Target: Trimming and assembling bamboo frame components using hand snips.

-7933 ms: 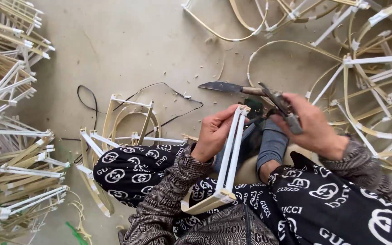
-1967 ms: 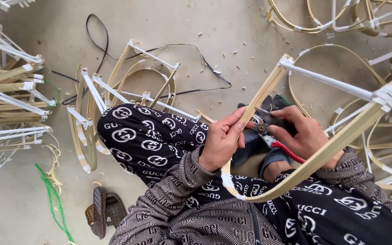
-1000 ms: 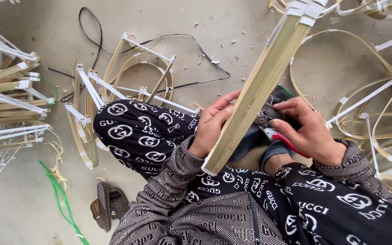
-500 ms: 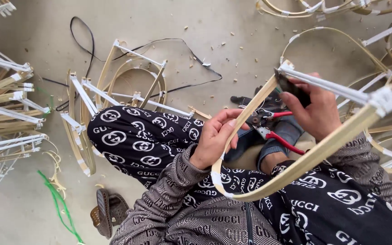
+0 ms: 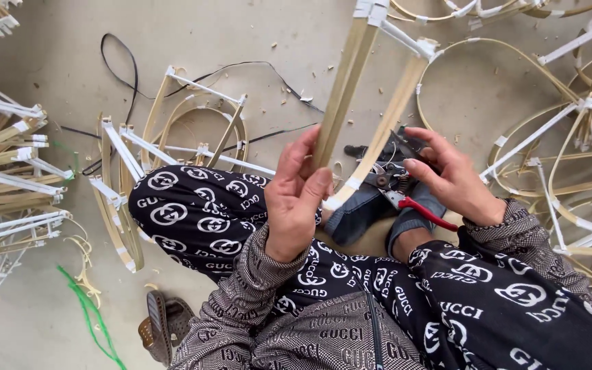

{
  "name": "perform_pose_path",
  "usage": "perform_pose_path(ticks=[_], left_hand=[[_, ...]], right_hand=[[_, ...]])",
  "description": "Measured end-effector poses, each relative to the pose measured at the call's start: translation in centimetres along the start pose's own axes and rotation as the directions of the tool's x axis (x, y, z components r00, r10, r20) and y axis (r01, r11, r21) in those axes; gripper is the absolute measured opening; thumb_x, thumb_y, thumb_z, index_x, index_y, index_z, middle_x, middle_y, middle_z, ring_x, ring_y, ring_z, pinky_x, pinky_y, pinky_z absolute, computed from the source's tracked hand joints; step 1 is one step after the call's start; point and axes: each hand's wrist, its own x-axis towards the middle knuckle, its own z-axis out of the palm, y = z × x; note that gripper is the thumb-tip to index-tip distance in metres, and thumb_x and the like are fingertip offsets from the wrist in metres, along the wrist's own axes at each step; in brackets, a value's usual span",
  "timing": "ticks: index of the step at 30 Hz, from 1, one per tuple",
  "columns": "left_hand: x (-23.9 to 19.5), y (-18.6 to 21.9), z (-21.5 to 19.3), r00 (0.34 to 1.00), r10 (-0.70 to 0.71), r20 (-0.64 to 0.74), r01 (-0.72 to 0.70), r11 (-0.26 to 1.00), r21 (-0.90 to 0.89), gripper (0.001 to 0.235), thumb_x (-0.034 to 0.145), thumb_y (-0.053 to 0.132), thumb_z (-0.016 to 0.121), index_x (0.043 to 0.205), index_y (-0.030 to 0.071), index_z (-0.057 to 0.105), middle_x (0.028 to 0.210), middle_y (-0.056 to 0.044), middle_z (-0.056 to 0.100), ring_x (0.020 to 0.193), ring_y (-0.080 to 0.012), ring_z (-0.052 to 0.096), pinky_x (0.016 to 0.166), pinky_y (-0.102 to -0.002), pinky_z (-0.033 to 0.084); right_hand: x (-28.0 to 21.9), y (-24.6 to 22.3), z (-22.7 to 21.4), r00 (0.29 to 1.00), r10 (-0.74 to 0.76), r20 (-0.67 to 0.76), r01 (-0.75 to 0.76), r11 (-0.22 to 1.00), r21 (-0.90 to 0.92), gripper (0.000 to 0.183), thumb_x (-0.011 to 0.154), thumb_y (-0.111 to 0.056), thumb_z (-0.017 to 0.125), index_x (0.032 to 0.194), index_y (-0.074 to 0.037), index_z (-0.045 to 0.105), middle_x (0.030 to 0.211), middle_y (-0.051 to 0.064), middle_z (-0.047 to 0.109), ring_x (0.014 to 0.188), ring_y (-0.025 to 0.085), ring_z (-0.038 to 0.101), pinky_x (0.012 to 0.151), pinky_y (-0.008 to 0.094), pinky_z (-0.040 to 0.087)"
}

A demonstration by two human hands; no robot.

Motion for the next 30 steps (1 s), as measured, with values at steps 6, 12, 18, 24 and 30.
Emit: perform_pose_path(ticks=[6,12,18,24,30], left_hand=[[-1.2,0.9,1.1,0.998,-0.030,0.050,0.028,0.999,0.039,0.050,0.108,-0.002,0.058,0.156,0.001,0.044,0.125,-0.002,0.050,0.104,-0.0072,0.057,0.086,-0.021,0.050],[-0.7,0.8,1.4,0.997,0.017,0.078,-0.021,0.999,0.050,0.048,0.108,-0.004,0.057,0.154,0.001,0.046,0.131,-0.003,0.052,0.103,-0.0073,0.057,0.085,-0.021,0.050],[6.6,1.9,4.4,0.982,0.091,0.166,-0.062,0.983,-0.175,0.048,0.115,-0.001,0.051,0.160,0.002,0.035,0.150,-0.006,0.050,0.119,-0.0081,0.057,0.090,-0.019,0.053],[14.3,-1.4,6.0,0.870,0.270,0.412,-0.370,0.911,0.184,0.059,0.113,0.026,0.067,0.160,0.012,0.035,0.151,-0.011,0.046,0.141,-0.0217,0.049,0.120,-0.032,0.044],[15.3,-9.3,-6.5,0.908,0.032,0.417,-0.417,0.135,0.899,0.082,0.075,0.033,0.087,0.144,0.009,0.049,0.144,-0.027,0.047,0.133,-0.0435,0.043,0.103,-0.060,0.033]], right_hand=[[0.0,0.4,0.1,0.999,-0.044,0.002,0.044,0.999,-0.019,0.055,0.099,-0.019,0.065,0.149,-0.007,0.049,0.072,-0.003,0.040,0.066,0.008,0.039,0.059,0.026,0.039],[-0.1,-0.1,0.1,1.000,0.020,0.022,-0.019,0.998,-0.053,0.055,0.097,-0.021,0.065,0.148,-0.009,0.050,0.068,-0.001,0.046,0.063,0.009,0.042,0.057,0.028,0.039],[0.1,3.7,1.1,0.996,0.039,0.077,-0.035,0.998,-0.061,0.047,0.097,-0.024,0.067,0.139,-0.008,0.055,0.079,0.003,0.061,0.070,0.011,0.054,0.062,0.029,0.046],[0.0,5.0,1.3,0.999,0.023,0.028,-0.017,0.976,-0.216,0.045,0.098,-0.031,0.069,0.132,-0.005,0.056,0.097,0.016,0.072,0.085,0.023,0.070,0.075,0.036,0.054],[0.7,5.4,-0.8,0.997,0.011,-0.073,-0.040,0.910,-0.412,0.059,0.098,-0.033,0.066,0.149,-0.007,0.053,0.113,0.028,0.070,0.103,0.041,0.070,0.087,0.047,0.055]])
